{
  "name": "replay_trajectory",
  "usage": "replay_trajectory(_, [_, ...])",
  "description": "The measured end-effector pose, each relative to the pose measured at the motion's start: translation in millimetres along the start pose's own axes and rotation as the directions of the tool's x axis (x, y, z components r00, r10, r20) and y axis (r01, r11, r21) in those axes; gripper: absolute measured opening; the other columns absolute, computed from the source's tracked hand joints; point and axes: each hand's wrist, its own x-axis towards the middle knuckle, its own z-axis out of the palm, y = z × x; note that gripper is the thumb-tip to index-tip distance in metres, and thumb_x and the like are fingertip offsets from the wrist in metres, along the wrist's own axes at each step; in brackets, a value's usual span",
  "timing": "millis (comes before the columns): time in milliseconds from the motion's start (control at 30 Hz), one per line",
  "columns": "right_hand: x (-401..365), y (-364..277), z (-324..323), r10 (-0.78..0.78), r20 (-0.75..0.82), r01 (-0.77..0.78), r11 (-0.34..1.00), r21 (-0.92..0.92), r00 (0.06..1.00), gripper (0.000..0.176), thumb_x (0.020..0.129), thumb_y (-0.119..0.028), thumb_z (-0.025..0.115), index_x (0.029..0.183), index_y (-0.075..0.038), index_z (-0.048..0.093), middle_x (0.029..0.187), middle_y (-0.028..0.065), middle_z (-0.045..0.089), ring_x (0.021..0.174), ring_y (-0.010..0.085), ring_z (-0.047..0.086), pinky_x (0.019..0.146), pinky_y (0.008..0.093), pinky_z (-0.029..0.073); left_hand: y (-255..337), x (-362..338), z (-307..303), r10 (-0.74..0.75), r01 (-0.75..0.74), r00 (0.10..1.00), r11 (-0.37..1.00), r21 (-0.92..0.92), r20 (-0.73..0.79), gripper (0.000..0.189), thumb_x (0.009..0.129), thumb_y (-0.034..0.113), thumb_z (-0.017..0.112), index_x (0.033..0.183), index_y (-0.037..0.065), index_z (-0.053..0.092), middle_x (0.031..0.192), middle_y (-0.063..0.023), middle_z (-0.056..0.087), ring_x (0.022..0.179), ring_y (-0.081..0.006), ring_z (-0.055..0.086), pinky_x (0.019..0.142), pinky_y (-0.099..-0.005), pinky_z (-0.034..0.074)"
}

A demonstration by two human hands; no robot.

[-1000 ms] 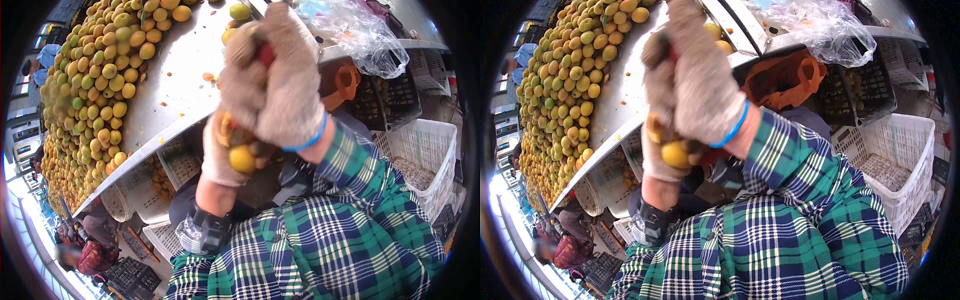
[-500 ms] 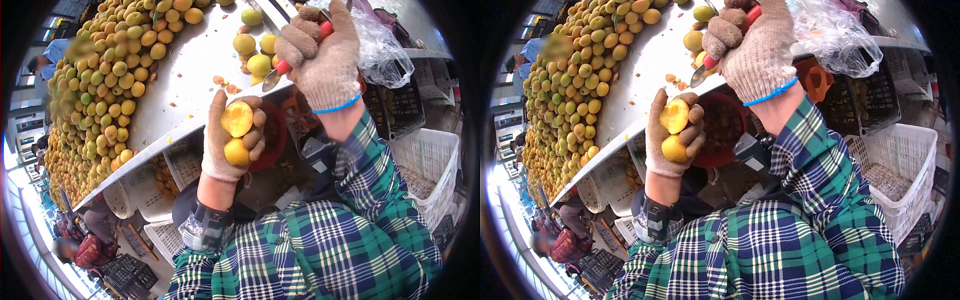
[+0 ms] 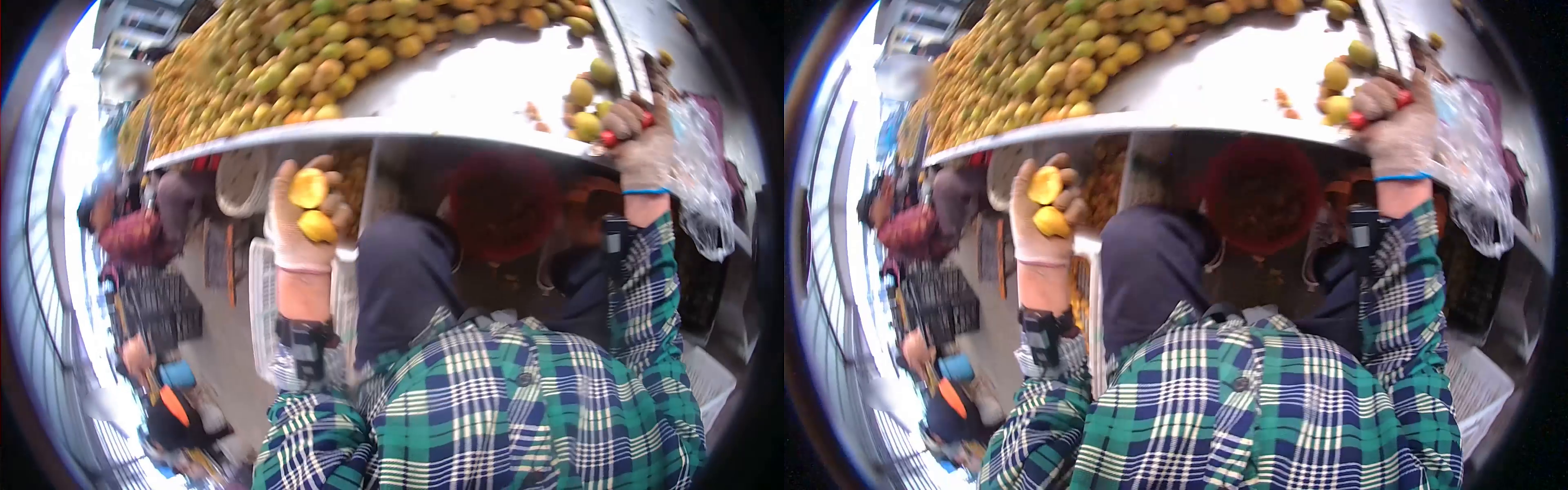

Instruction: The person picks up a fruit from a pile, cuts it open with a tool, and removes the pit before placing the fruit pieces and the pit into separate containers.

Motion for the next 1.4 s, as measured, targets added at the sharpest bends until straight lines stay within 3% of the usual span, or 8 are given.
replay_trajectory(333, [2, -28, -15, -0.019, -0.151, -0.013, 0.978, -0.208, 0.988, 0.04, 0.092, -0.04, 0.043, 0.079, -0.003, 0.047, 0.056, -0.0022, 0.03, 0.046, 0.0121, 0.024, 0.047, 0.0286, 0.022, 57, -134, -210, 0.321, -0.359, 0.456, 0.92, 0.158, -0.83, 0.041, 0.094, 0.042, 0.039, 0.091, 0.006, 0.058, 0.07, -0.0053, 0.058, 0.046, -0.0128, 0.044, 0.042, -0.0269, 0.034])
replay_trajectory(667, [-7, -30, -11, -0.1, -0.244, 0.033, 0.964, -0.264, 0.964, 0.036, 0.089, -0.035, 0.053, 0.076, -0.002, 0.048, 0.057, -0.0025, 0.027, 0.045, 0.0113, 0.023, 0.045, 0.0279, 0.021, 17, -102, -246, 0.15, -0.303, 0.794, 0.937, -0.171, -0.589, 0.041, 0.095, 0.039, 0.043, 0.107, 0.003, 0.058, 0.082, -0.0097, 0.062, 0.048, -0.0139, 0.046, 0.046, -0.0241, 0.036])
replay_trajectory(767, [-9, -26, -8, -0.123, -0.209, 0.048, 0.942, -0.331, 0.97, 0.035, 0.089, -0.036, 0.052, 0.071, -0.007, 0.046, 0.054, -0.0028, 0.026, 0.045, 0.0119, 0.025, 0.044, 0.029, 0.022, 4, -70, -281, 0.275, -0.402, 0.649, 0.915, -0.013, -0.709, 0.047, 0.096, 0.042, 0.043, 0.117, 0.002, 0.057, 0.088, -0.0116, 0.063, 0.061, -0.0249, 0.057, 0.059, -0.0381, 0.05])
replay_trajectory(833, [-9, -25, -28, -0.187, -0.186, 0.059, 0.841, -0.538, 0.965, 0.035, 0.091, -0.038, 0.047, 0.065, -0.017, 0.038, 0.051, -0.0034, 0.028, 0.042, 0.0127, 0.029, 0.042, 0.0299, 0.026, -40, -53, -285, 0.742, -0.259, 0.137, 0.667, 0.699, -0.657, 0.043, 0.098, 0.034, 0.043, 0.125, 0.002, 0.053, 0.088, -0.0137, 0.063, 0.073, -0.0257, 0.062, 0.07, -0.0416, 0.051])
replay_trajectory(933, [-33, 24, 39, -0.425, -0.411, 0.197, 0.849, -0.491, 0.806, 0.035, 0.091, -0.039, 0.048, 0.063, -0.022, 0.036, 0.047, -0.0041, 0.033, 0.037, 0.0127, 0.035, 0.034, 0.0286, 0.026, 14, -24, -330, 0.12, -0.13, 0.989, 0.983, -0.131, -0.082, 0.046, 0.093, 0.041, 0.051, 0.12, 0.004, 0.055, 0.104, -0.0145, 0.064, 0.092, -0.0257, 0.062, 0.079, -0.0392, 0.05])
replay_trajectory(967, [-21, 10, 21, -0.322, -0.381, 0.15, 0.897, -0.416, 0.867, 0.033, 0.088, -0.036, 0.053, 0.061, -0.022, 0.038, 0.046, -0.0041, 0.034, 0.035, 0.014, 0.037, 0.034, 0.0281, 0.028, -9, -24, -393, -0.214, 0.338, 0.867, 0.916, -0.217, 0.45, 0.048, 0.09, 0.045, 0.055, 0.117, 0.005, 0.056, 0.112, -0.0149, 0.064, 0.102, -0.0257, 0.062, 0.084, -0.0381, 0.049])
replay_trajectory(1067, [-24, 7, -1, -0.22, -0.373, 0.088, 0.936, -0.34, 0.902, 0.029, 0.08, -0.023, 0.061, 0.062, -0.019, 0.039, 0.047, -0.0047, 0.034, 0.033, 0.0126, 0.034, 0.034, 0.0288, 0.028, -18, -27, -334, 0.088, -0.133, 0.8, 0.991, -0.033, -0.593, 0.068, 0.092, 0.052, 0.041, 0.143, 0.009, 0.03, 0.15, -0.0153, 0.027, 0.14, -0.0376, 0.024, 0.111, -0.0574, 0.015])
replay_trajectory(1400, [-61, 22, -23, -0.135, -0.471, 0.052, 0.981, -0.185, 0.872, 0.035, 0.092, -0.045, 0.054, 0.084, -0.011, 0.051, 0.056, -0.0028, 0.038, 0.039, 0.0126, 0.031, 0.04, 0.031, 0.028, 39, 30, -155, 0.148, -0.117, 0.94, 0.986, 0.115, -0.309, 0.04, 0.094, 0.042, 0.044, 0.107, 0.005, 0.054, 0.111, -0.0128, 0.056, 0.109, -0.0304, 0.051, 0.098, -0.0506, 0.039])
